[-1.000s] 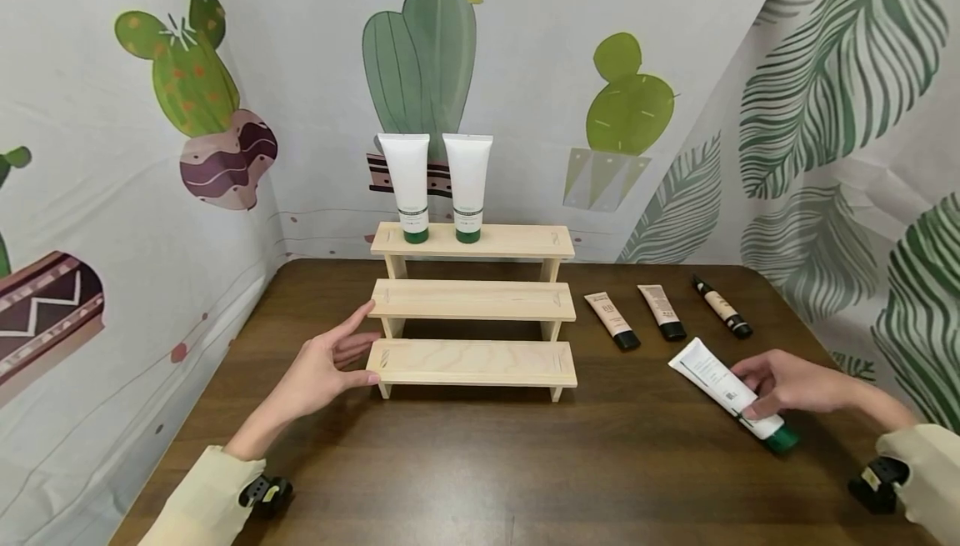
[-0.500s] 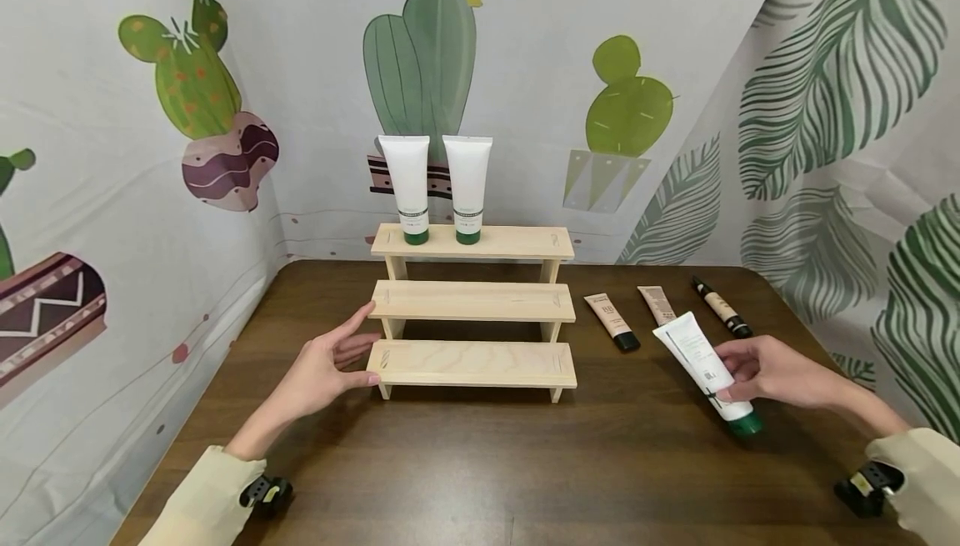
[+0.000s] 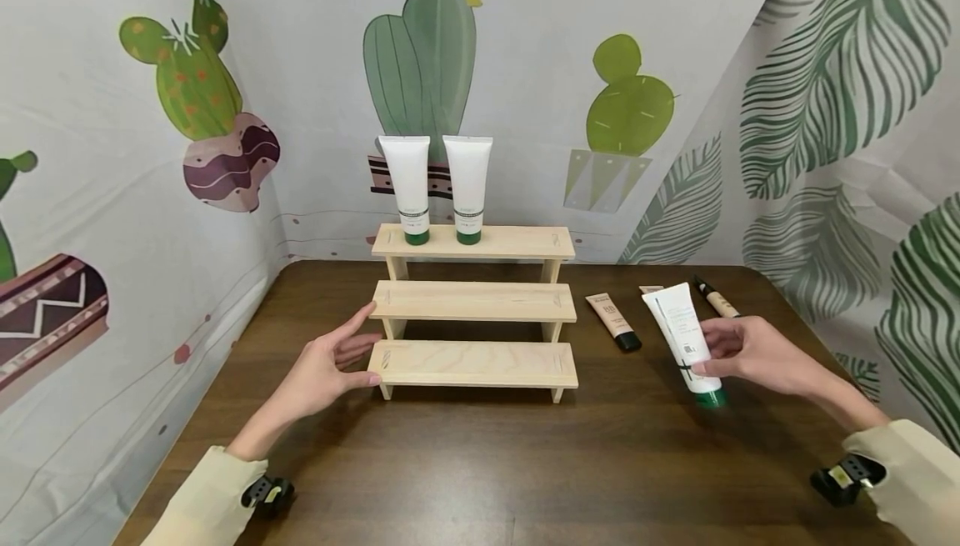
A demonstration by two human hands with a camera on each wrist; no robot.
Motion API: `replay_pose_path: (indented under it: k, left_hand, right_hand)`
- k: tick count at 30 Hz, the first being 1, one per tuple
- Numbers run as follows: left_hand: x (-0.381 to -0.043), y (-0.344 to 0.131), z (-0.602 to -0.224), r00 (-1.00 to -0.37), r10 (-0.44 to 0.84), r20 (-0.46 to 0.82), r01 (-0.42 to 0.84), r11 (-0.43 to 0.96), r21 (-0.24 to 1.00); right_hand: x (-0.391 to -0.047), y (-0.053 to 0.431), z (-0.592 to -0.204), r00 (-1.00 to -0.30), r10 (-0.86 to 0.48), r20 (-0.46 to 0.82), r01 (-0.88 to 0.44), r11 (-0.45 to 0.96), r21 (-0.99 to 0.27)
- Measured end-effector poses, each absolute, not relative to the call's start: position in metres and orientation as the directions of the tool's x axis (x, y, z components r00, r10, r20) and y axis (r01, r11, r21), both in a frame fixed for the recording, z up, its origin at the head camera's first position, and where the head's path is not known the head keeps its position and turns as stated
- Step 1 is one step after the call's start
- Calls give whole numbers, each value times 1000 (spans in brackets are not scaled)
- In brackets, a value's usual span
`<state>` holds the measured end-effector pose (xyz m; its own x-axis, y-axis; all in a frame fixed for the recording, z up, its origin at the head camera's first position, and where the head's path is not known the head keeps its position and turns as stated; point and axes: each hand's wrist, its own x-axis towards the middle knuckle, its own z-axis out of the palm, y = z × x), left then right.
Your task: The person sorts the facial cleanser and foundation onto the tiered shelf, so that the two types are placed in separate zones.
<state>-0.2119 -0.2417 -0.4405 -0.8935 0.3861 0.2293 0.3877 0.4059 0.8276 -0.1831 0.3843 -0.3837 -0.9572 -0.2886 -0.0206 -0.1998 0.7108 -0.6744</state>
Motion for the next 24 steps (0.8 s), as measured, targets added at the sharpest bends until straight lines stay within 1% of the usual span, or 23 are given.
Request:
replay_pose_path:
  k: [9,16,24]
  left_hand:
    - [-211,-241,-440,-902,373,217,373,425,825]
    - [-211,-240,-438,-904,369,215,373,438,818]
    - [-212,-239,-438,-908,362,209,365,443,819]
  right_hand:
    - [-189,357,-372,-961,-249,119,-262,691,-674]
    - [-196,337,-359,-968,-189,167,-252,691,-677]
    - [-203,319,-346,-954,-162,251,-293,667,-685]
